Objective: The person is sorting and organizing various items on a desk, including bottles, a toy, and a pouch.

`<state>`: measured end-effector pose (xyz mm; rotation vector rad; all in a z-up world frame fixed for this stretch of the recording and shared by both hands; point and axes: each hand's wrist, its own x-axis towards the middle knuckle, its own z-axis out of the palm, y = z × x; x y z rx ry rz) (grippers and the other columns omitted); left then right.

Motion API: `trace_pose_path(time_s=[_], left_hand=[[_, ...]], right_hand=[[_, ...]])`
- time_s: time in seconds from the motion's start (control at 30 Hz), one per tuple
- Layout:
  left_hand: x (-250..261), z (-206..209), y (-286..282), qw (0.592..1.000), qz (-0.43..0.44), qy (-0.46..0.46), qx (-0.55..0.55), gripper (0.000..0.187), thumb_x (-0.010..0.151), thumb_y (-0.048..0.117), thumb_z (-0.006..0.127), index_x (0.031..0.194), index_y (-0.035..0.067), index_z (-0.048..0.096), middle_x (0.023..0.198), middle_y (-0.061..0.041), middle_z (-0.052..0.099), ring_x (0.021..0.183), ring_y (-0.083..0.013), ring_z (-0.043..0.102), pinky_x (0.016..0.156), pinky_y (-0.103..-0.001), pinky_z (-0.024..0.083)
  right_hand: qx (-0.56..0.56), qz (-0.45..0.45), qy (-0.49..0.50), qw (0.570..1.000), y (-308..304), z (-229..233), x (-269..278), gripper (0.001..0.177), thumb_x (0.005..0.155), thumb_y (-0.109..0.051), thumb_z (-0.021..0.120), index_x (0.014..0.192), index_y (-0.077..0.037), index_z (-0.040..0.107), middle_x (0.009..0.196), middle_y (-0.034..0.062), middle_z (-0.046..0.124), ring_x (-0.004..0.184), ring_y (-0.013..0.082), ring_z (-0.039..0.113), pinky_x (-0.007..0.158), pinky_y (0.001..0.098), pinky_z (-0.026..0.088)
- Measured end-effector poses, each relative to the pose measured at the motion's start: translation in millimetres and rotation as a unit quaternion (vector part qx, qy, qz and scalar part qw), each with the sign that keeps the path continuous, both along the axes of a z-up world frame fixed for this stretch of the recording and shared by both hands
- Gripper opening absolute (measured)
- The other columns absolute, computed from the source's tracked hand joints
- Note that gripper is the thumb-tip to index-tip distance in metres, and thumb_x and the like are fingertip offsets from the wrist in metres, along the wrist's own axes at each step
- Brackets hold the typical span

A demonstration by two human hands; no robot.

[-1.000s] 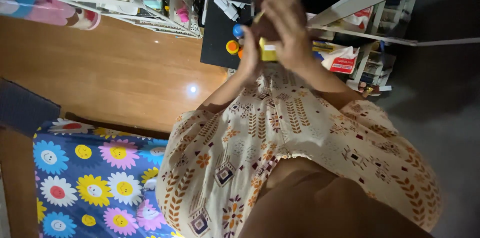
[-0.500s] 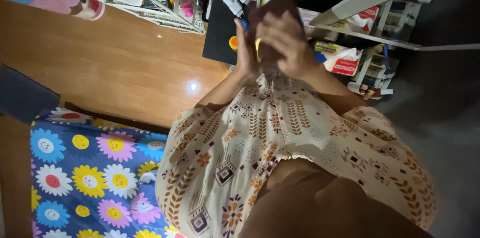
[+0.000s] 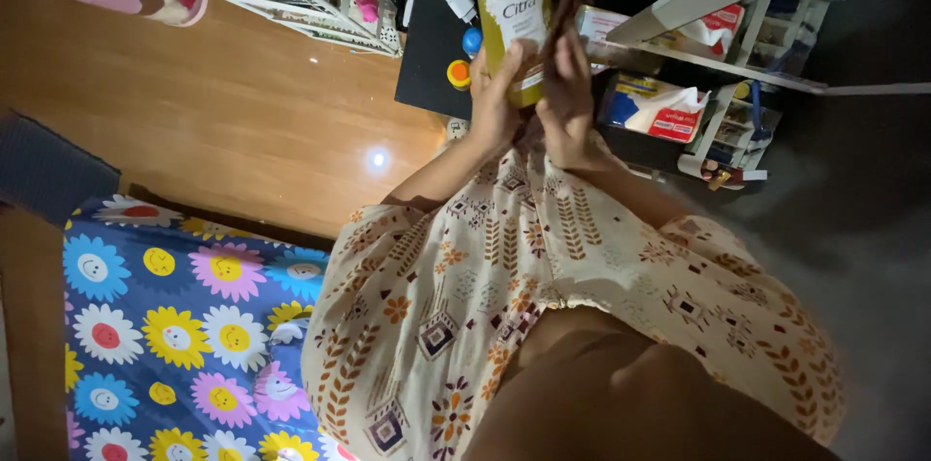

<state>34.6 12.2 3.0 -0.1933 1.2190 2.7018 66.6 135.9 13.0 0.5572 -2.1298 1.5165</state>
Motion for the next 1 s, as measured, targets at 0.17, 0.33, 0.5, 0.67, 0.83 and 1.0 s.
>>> trace_pose_path(time_s=[0.17, 0.33, 0.5, 0.67, 0.83, 1.0], left_hand=[[1.7, -34.7, 0.6, 0.958, 0.086, 0.123, -0.246, 0.061, 0.103, 0.045, 0.067, 0.139, -0.002, 0.049, 0.136, -0.020, 0.051, 0.132, -0.0298, 0.046, 0.116, -0.048, 0.035], [2.8, -25.6, -6.6, 0.824, 0.099, 0.283, -0.481, 0.064, 0.093, 0.045, 0.075, 0.140, 0.007, 0.057, 0.143, -0.014, 0.040, 0.136, -0.0270, 0.035, 0.120, -0.042, 0.027], [4.9, -17.5, -16.4, 0.822, 0.056, 0.303, -0.478, 0.064, 0.084, 0.028, 0.087, 0.140, 0.009, 0.062, 0.116, -0.010, 0.049, 0.111, -0.0254, 0.050, 0.102, -0.039, 0.043], [-17.8, -27.0, -30.9, 0.818, 0.088, 0.324, -0.467, 0.059, 0.085, 0.020, 0.088, 0.134, 0.005, 0.059, 0.113, -0.009, 0.057, 0.104, -0.0269, 0.059, 0.091, -0.038, 0.050], [-24.8, -23.2, -30.8, 0.941, -0.014, 0.219, -0.259, 0.057, 0.100, 0.018, 0.074, 0.145, 0.003, 0.042, 0.128, -0.012, 0.061, 0.114, -0.0315, 0.064, 0.100, -0.038, 0.056], [-34.8, -39.9, -7.5, 0.863, -0.043, 0.255, -0.434, 0.045, 0.103, 0.016, 0.069, 0.144, 0.005, 0.053, 0.136, -0.017, 0.053, 0.134, -0.0308, 0.053, 0.119, -0.041, 0.042]], right_hand=[[-0.385, 0.072, -0.309, 0.867, 6.9, 10.8, 7.3, 0.052, 0.108, -0.028, 0.062, 0.150, -0.007, 0.040, 0.148, 0.0117, 0.053, 0.138, 0.0251, 0.052, 0.120, 0.0396, 0.042], [-0.435, 0.098, -0.486, 0.752, 24.7, 0.6, -0.8, 0.044, 0.103, -0.023, 0.064, 0.139, -0.003, 0.050, 0.131, 0.0111, 0.060, 0.118, 0.0220, 0.061, 0.099, 0.0373, 0.052], [-0.238, 0.071, -0.466, 0.849, 38.5, -4.4, -4.7, 0.036, 0.104, -0.015, 0.070, 0.135, 0.002, 0.062, 0.129, 0.0109, 0.068, 0.116, 0.0176, 0.065, 0.100, 0.0318, 0.053], [-0.243, 0.005, -0.435, 0.867, 61.0, 1.8, -24.8, 0.032, 0.098, -0.021, 0.077, 0.121, -0.003, 0.065, 0.116, 0.0075, 0.071, 0.107, 0.0162, 0.069, 0.096, 0.0333, 0.057], [0.044, 0.018, -0.253, 0.966, 71.6, -8.4, -44.7, 0.037, 0.094, -0.022, 0.087, 0.114, 0.000, 0.066, 0.107, 0.0096, 0.074, 0.097, 0.0201, 0.072, 0.092, 0.0353, 0.058], [-0.027, 0.046, -0.246, 0.968, 57.7, -7.9, -58.4, 0.039, 0.093, -0.017, 0.087, 0.117, 0.004, 0.064, 0.112, 0.0106, 0.072, 0.103, 0.0171, 0.069, 0.094, 0.0324, 0.055]])
